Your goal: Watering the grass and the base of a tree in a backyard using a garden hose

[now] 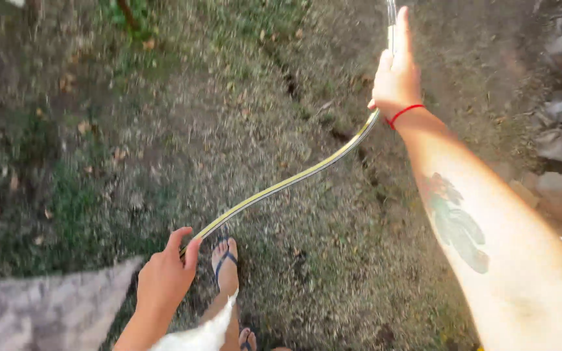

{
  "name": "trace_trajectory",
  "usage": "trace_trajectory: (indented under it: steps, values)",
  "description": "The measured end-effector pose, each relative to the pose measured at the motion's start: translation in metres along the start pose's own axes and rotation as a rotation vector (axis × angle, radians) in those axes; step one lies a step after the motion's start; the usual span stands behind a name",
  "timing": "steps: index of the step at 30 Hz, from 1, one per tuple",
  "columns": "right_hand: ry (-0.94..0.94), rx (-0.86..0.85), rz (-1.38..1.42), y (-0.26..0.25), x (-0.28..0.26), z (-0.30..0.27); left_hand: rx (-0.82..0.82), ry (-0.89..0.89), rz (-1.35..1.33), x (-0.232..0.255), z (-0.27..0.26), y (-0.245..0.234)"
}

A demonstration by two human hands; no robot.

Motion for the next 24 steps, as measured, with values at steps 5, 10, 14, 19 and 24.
trace_trajectory:
  steps: [5,10,14,19,24]
  values:
    - [0.152,-0.012,0.17,-0.045,0.009,0.1,0.022,-0.064,0.002,0.067,0.049,-0.083]
    - [0.161,0.013,0.296,-0.106,0.007,0.193,0.099,0.044,-0.004,0.156,0.113,-0.152]
    - [-0.024,0.014,0.465,-0.155,-0.004,0.312,0.213,-0.009,0.016,0.243,0.165,-0.225]
    - [-0.003,0.018,0.517,-0.21,-0.03,0.419,0.301,-0.103,0.047,0.32,0.227,-0.287]
    - [-0.046,0.109,0.451,-0.273,-0.104,0.546,0.309,-0.113,0.024,0.408,0.295,-0.367]
Point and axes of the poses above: each hand's wrist, its own z-axis towards the middle knuckle, its own y-axis out of the palm, x = y × z, the point moved 8 cm from there along z, towards the middle knuckle, and after that the axes turned 3 degrees about -x, right-handed, at the moved point
